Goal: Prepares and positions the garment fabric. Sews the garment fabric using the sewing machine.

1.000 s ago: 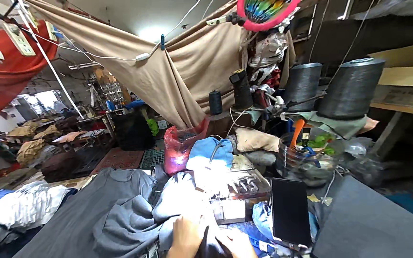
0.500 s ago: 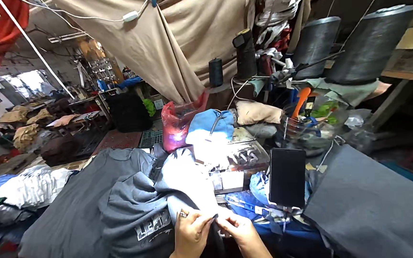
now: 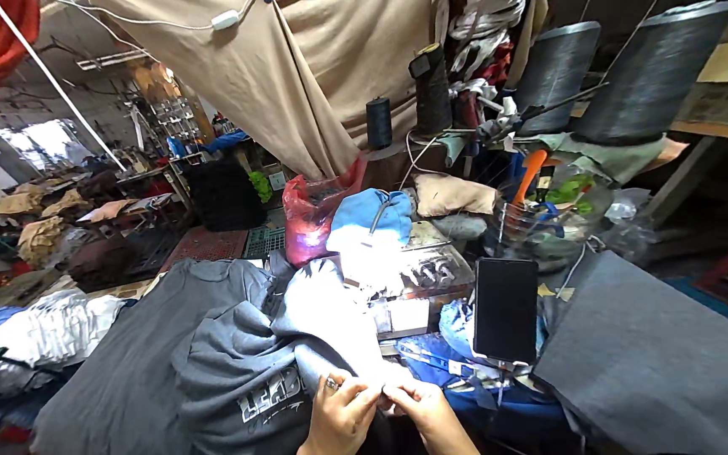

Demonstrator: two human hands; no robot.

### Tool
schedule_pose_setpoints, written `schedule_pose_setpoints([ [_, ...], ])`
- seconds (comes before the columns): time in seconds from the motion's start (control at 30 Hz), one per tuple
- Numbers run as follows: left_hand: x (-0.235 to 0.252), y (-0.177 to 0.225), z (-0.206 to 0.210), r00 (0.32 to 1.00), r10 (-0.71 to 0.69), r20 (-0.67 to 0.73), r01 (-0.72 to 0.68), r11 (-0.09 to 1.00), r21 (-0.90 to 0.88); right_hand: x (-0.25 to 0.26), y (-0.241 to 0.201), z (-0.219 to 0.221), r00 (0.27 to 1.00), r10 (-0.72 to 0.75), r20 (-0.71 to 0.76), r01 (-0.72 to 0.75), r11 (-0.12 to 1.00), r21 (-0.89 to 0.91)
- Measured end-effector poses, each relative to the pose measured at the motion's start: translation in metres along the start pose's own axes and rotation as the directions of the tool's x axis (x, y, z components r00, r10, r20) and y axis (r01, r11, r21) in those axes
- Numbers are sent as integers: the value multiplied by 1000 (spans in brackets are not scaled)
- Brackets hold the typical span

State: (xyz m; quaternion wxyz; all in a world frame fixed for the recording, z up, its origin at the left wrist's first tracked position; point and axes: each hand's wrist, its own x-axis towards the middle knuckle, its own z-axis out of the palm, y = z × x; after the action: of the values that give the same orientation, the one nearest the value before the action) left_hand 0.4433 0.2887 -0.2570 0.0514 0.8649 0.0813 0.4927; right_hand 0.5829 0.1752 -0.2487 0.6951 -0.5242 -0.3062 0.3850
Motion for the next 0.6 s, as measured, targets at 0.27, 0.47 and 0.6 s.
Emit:
schedule_pose_setpoints([
  [0.27,5,-11,13,999,-35,-6,34,938,346,5,-8,4,997,-64,-43,62,997,-41],
  [0.47,48,-11,14,955,-188,229,12,796,605,4,11,5,998,-20,-56,9,982,-191],
  [0.6,53,-10,18,904,-279,323,22,785,619,-1,11,7,997,-23,-80,2,968,-249],
])
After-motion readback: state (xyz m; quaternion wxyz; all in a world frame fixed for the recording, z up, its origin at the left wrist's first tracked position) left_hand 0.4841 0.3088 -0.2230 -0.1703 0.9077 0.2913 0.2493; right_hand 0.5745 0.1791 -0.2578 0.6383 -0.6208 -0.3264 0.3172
